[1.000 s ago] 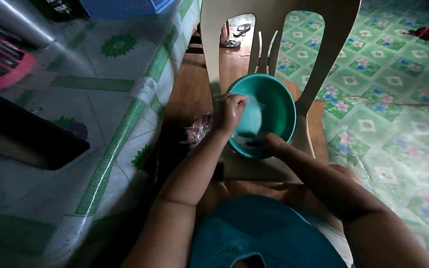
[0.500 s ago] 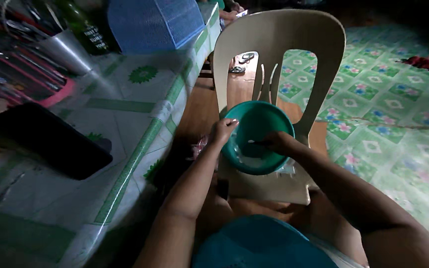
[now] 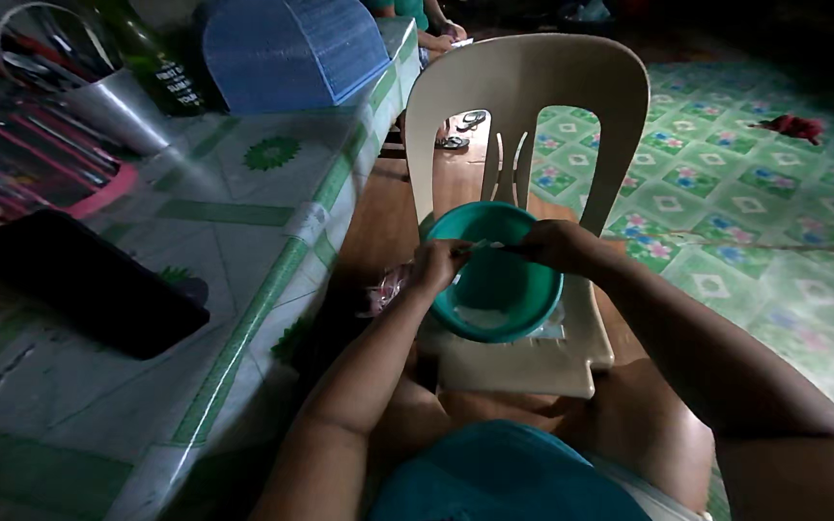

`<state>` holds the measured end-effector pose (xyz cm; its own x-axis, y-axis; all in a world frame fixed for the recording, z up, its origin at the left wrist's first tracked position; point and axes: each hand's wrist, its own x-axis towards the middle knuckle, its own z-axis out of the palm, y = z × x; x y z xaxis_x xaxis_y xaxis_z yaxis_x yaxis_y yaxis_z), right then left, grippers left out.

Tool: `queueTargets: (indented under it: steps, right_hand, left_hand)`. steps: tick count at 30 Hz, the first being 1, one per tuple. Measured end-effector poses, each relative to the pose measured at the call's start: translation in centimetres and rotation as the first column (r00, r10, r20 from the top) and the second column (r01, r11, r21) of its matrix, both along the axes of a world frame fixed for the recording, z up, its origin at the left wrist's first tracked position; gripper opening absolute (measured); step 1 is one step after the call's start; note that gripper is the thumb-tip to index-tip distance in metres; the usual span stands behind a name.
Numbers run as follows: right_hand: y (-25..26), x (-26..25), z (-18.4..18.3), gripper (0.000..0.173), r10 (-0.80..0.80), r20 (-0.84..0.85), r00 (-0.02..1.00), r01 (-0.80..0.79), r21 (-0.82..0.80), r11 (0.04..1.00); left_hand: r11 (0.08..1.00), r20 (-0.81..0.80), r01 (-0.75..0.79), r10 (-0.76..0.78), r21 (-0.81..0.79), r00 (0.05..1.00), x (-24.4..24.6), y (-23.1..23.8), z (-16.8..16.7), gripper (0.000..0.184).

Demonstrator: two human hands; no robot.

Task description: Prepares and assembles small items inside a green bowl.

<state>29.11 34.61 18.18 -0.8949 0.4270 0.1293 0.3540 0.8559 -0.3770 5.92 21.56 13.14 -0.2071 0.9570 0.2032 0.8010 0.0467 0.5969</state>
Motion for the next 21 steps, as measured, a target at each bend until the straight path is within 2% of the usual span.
queueTargets:
  steps: [3, 6, 8, 13, 17, 21]
  right_hand:
    - [-0.1, 0.4, 0.4, 0.014, -0.04, 0.076, 0.996, 0.042, -0.027, 0.999]
    - [0.6, 1.0, -0.8, 0.012, -0.028, 0.034, 0.999, 0.029, -0.003, 1.0]
    - [0.9, 1.3, -1.2, 0.01, -0.007, -0.004, 1.0, 0.007, 0.001, 1.0]
    - [0.9, 1.9, -0.6, 0.01, 0.001, -0.009, 1.0, -0.001, 0.005, 1.0]
    - [0.9, 2.2, -0.5, 0.011, -0.02, -0.008, 1.0, 0.02, 0.001, 1.0]
    - [0.3, 2.4, 0.3, 0.011, -0.014, -0.006, 1.0, 0.014, -0.008, 1.0]
  left_hand:
    - [0.996, 0.075, 0.002, 0.004, -0.084, 0.997, 0.5, -0.3, 0.3, 0.031]
    - [0.989, 0.161, 0.014, 0.009, -0.144, 0.987, 1.6, -1.0, 1.5, 0.032]
    - [0.99, 0.22, -0.007, 0.038, -0.142, 0.975, 2.1, -1.0, 1.7, 0.028]
    - [0.989, 0.346, 0.069, -0.02, -0.131, 0.938, 1.9, -0.2, 0.6, 0.029]
    - [0.984, 0.347, 0.072, -0.011, -0.165, 0.938, 2.4, -0.3, 0.7, 0.033]
    - [0.984, 0.243, 0.06, -0.017, -0.168, 0.97, 2.5, -0.4, 0.6, 0.03]
